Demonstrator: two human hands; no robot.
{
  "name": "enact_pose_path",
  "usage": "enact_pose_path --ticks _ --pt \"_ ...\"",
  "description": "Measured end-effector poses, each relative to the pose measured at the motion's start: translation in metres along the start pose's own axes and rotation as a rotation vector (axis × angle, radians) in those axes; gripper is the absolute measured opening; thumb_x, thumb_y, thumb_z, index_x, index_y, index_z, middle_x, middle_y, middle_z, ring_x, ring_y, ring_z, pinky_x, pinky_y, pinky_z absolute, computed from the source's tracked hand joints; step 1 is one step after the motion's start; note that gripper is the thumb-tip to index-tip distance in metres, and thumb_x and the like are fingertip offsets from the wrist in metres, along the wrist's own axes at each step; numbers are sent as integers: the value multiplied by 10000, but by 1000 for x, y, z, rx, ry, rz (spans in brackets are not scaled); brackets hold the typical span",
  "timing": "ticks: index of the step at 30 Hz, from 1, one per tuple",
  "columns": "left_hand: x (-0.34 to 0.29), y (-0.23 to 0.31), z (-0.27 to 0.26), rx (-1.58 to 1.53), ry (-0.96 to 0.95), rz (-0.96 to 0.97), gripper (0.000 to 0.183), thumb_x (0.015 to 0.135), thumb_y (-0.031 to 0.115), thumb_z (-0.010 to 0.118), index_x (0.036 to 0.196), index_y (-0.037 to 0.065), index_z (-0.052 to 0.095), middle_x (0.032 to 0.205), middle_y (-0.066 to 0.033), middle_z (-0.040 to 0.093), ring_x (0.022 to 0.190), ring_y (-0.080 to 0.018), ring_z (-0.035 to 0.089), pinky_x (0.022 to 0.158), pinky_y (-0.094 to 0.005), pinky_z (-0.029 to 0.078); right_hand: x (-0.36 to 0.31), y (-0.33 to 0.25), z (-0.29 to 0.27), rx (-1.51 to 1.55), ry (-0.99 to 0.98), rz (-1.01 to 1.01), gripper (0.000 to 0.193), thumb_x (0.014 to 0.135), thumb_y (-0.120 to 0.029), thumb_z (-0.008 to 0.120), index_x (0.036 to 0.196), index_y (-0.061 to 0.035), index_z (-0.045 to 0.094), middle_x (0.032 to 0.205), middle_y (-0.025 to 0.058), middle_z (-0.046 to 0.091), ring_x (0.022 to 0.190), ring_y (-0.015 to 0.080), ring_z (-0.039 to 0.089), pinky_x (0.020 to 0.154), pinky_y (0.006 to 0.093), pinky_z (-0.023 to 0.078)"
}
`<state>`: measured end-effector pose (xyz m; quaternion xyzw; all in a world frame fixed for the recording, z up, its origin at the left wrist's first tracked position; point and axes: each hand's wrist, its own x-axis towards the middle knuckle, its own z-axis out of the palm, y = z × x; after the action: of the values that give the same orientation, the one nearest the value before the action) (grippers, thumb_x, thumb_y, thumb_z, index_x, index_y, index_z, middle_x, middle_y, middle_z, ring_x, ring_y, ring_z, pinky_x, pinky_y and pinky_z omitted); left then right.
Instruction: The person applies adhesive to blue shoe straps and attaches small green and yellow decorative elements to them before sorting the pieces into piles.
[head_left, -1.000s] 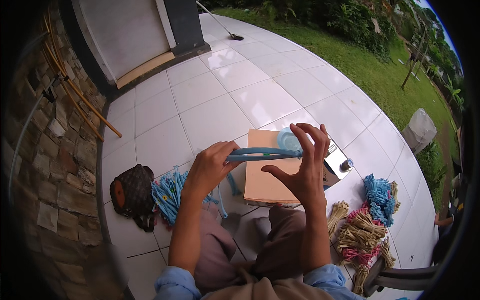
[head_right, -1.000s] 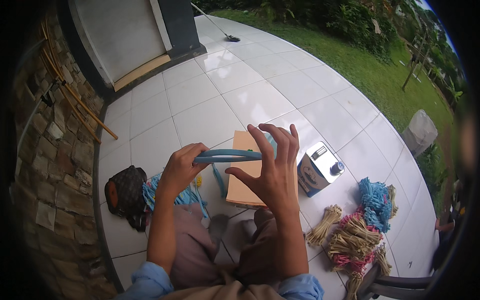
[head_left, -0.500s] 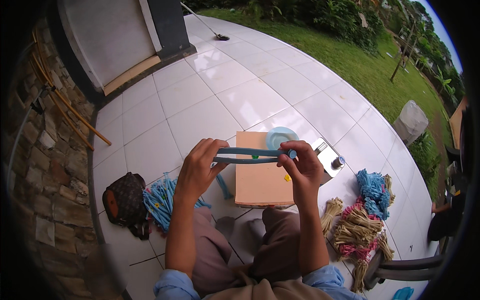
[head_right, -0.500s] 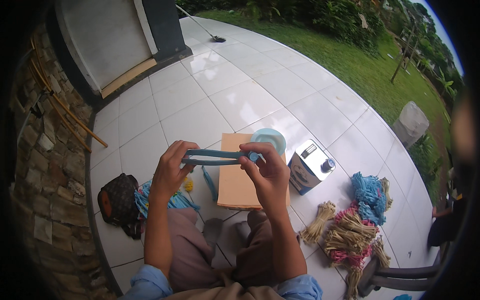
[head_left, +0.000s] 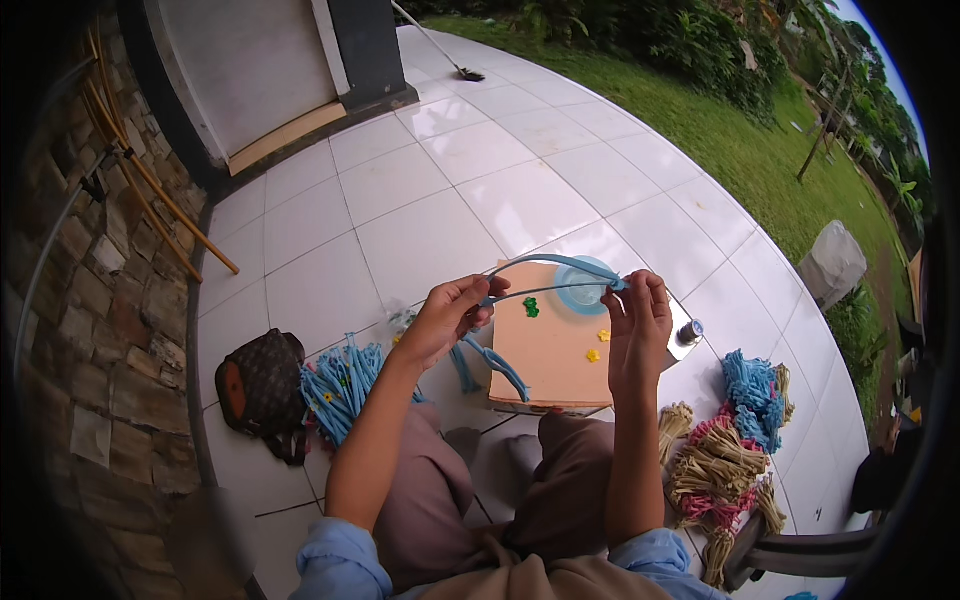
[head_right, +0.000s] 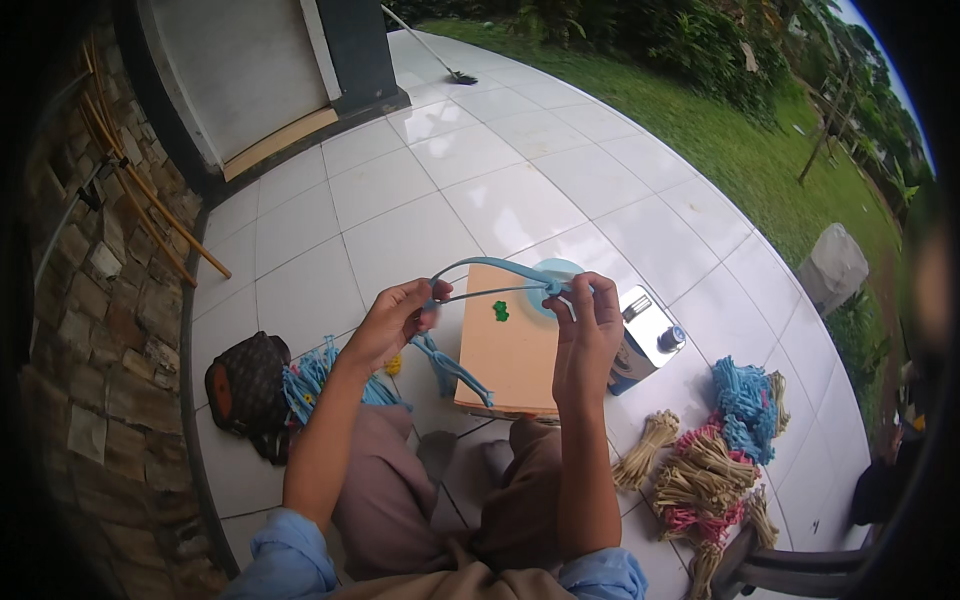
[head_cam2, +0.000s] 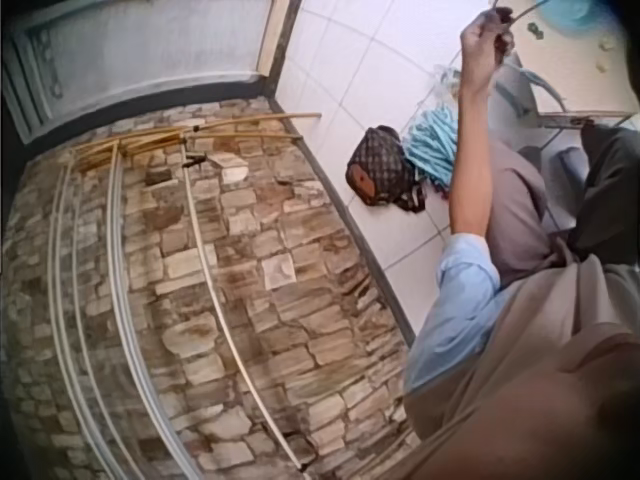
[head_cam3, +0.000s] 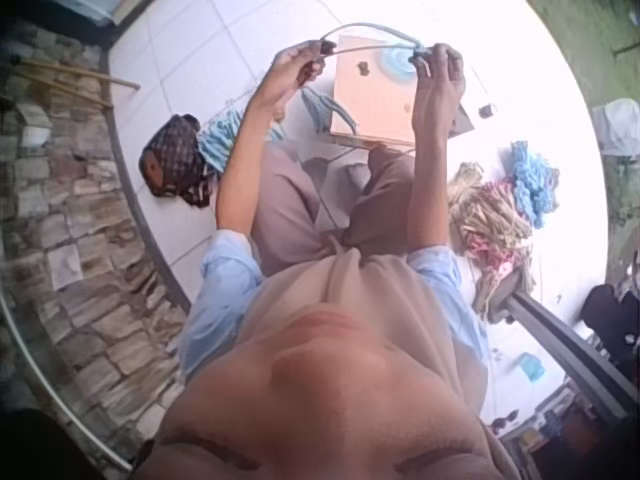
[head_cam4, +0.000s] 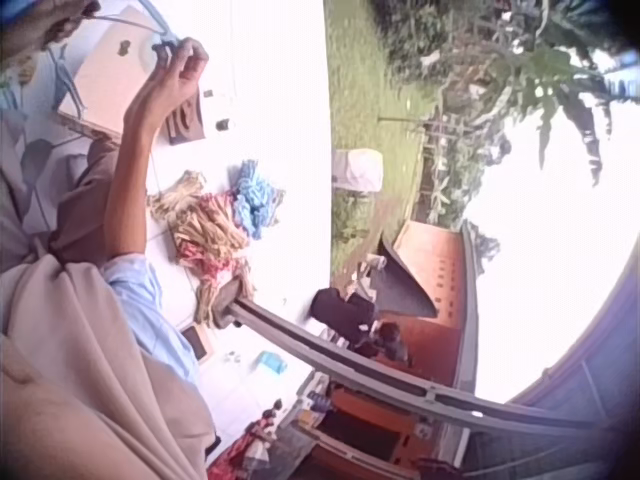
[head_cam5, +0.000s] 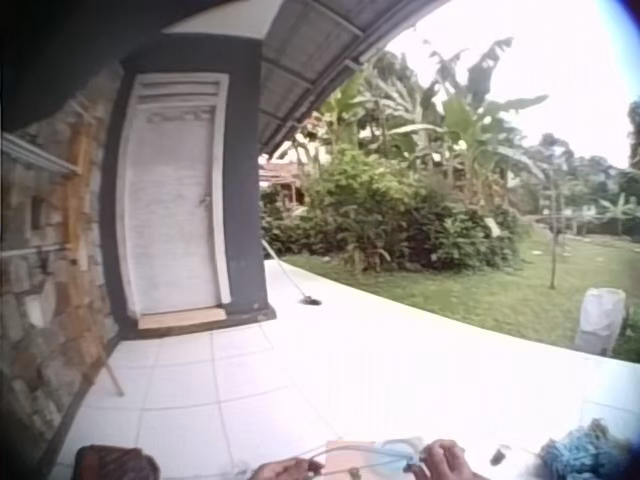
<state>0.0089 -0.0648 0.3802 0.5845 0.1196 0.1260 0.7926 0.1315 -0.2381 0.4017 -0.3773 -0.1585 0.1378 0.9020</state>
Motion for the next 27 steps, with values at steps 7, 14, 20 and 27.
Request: enact_pose_path --ticks 7,14,20,27 --pt "8 -8 -6 -420 253 112 277 918 257 468 992 -4 524 769 -5 498 567 -29 327 502 -162 297 4 2 -20 -1008 -424 113 141 792 -59 624 821 23 513 705 82 577 629 136 587 548 254 470" --pt "2 -2 -1 230 243 140 292 915 285 398 747 74 509 615 52 410 502 -10 285 476 -165 207 -3 19 -17 -1000 -595 156 411 808 -183 637 1125 28 482 970 152 597 798 195 601 719 285 487" --pt "-11 5 2 259 -31 153 281 897 259 408 704 71 486 595 66 381 483 -5 251 485 -166 213 5 5 0 -394 -298 -98 612 829 -137 608 1330 -32 274 1080 175 539 811 188 590 704 274 491" --pt "-9 3 -1 293 -154 23 289 888 269 414 690 67 477 568 70 346 476 -5 241 481 -175 202 4 -1 -3 -458 -214 -179 398 820 -32 580 1192 -8 439 862 108 579 724 120 571 649 253 482"
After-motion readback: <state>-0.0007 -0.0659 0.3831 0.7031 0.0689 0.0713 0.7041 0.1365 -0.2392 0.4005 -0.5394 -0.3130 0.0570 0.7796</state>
